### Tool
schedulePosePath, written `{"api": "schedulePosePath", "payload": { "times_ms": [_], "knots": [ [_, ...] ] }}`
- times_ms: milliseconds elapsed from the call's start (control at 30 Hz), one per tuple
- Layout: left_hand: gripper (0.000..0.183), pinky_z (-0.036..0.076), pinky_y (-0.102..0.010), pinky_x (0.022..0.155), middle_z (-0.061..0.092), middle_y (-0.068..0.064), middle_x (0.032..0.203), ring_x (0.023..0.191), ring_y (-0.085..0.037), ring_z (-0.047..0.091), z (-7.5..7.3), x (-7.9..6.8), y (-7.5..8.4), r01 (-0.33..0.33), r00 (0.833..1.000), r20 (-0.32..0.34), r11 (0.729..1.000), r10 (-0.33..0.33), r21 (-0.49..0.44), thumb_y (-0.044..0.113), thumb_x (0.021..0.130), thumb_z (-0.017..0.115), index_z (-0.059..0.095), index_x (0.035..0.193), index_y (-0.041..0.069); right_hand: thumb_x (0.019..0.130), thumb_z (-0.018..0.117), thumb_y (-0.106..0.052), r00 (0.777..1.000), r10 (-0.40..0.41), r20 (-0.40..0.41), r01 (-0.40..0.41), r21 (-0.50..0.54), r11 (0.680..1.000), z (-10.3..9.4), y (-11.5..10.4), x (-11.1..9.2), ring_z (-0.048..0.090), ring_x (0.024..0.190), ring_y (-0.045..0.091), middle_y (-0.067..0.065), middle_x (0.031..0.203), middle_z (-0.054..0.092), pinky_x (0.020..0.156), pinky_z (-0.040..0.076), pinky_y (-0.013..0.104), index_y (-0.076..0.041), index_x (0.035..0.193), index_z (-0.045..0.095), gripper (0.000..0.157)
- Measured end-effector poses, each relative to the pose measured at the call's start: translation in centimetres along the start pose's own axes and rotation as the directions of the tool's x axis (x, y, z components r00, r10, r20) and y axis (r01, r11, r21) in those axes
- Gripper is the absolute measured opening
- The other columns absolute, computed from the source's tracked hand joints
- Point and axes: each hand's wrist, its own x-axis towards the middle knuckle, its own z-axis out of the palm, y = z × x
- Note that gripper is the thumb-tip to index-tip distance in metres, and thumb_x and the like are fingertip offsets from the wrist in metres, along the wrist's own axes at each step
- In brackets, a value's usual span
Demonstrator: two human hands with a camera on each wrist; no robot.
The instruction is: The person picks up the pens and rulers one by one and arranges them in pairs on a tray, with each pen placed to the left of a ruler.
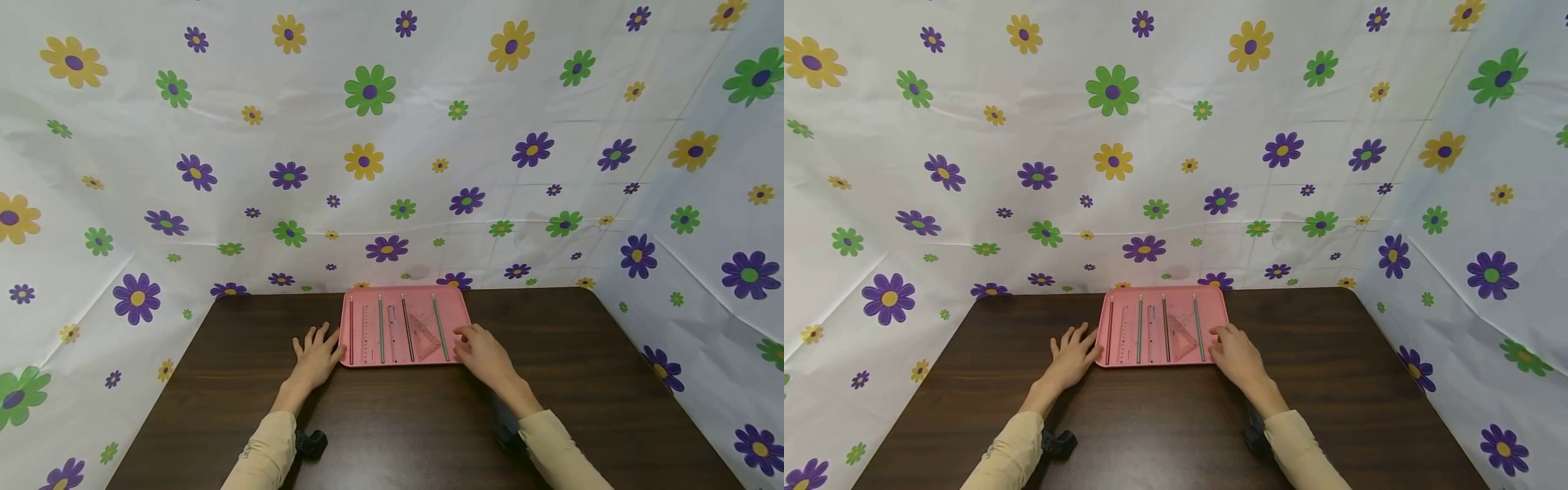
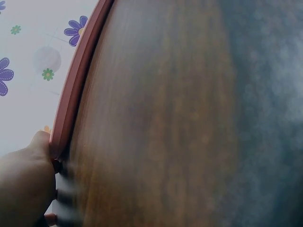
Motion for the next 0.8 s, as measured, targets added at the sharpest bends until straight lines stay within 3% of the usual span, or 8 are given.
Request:
{"api": "schedulePosePath", "payload": {
  "times_ms": [433, 800],
  "knots": [
    [0.059, 0.001, -0.079, 0.108, 0.025, -0.022, 0.161, 0.148, -0.051, 0.015, 0.2, 0.0, -0.1, -0.011, 1.0, -0.016, 1.0, 0.011, -0.01, 0.046, 0.104, 0.044, 0.04, 0.153, 0.014, 0.085, 0.078, -0.021, 0.991, -0.011, 0.137, 0.02, -0.061, 0.998, -2.0, 1.1, -3.2, 0.058, 0.103, 0.036, 0.019, 0.119, 0.061, 0.085, 0.053, 0.052, -0.003, 0.132, 0.06, 0.054],
    [0.059, 0.0, -0.079, 0.109, 0.024, -0.022, 0.162, 0.148, -0.051, 0.014, 0.0, -0.1, 0.0, 0.0, 1.0, -0.008, 1.0, 0.0, -0.013, 0.045, 0.104, 0.044, 0.041, 0.153, 0.013, 0.08, 0.083, -0.033, 0.958, 0.043, 0.283, -0.029, -0.054, 0.998, -3.7, 1.7, -5.7, 0.055, 0.113, 0.04, 0.021, 0.131, 0.056, 0.087, 0.052, 0.056, -0.004, 0.144, 0.049, 0.078]
  ]
}}
